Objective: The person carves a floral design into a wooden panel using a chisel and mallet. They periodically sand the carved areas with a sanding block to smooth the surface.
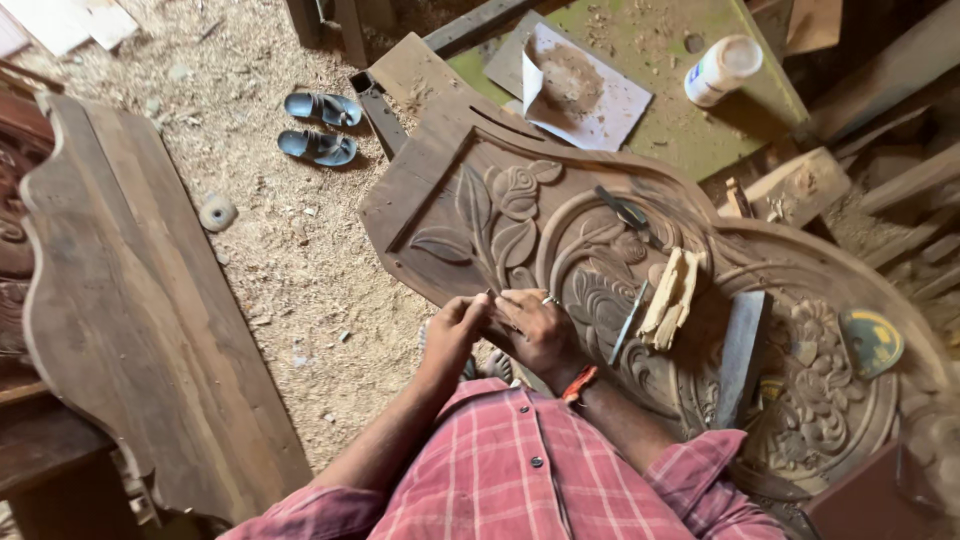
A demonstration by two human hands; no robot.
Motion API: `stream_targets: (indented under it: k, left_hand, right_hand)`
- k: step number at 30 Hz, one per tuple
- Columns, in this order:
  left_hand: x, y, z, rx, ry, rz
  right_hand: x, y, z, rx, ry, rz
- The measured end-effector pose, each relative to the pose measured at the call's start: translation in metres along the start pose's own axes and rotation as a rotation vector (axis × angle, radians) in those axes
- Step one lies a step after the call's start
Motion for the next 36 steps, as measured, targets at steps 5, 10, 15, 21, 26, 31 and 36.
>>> stream_targets:
  k: [5,10,15,21,26,31,36]
  left_hand:
    - [-0.043,0.054,-0.018,-0.25,-0.041,0.808]
    - [-0.088,0.066,-0.027,-0.382,-0.538,1.262]
    - [-0.077,0.086,-0.014,-0.305,-0.524,1.159]
    - [-0.068,0.095,-0.001,-0.289,-0.429,1.159]
    - [-0.069,0.097,0.005,-0.28,-0.385,1.12]
    - [-0.055,0.097,0.011,-0.27,-0.294,1.112]
    - [-0.064,0.099,0.01,-0.298,-0.329,1.111]
  right_hand:
    - [-0.005,-0.039,0.047,0.094,0.052,-0.067]
    - [-0.005,-0.078,0.078,0.2,0.176,-0.369]
    - [-0.024,-0.076,0.077,0.318,0.201,-0.304]
    - [-0.025,-0.101,0.099,0.321,0.297,-0.185]
    - [-0.023,-0.084,0.103,0.484,0.192,-0.227]
    - [-0.014,-0.097,0.108,0.433,0.327,-0.178]
    - [-0.024,-0.094,0.115,0.534,0.256,-0.165]
Point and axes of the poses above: each hand's wrist, its own z-axis towards the middle knuckle, its own y-axis out of the back of the hand, x = y × z, the point moved 8 cm from there along z, towards the middle knuckle, and after that the axes turned 10 degrees about x, right-handed, at the moved point
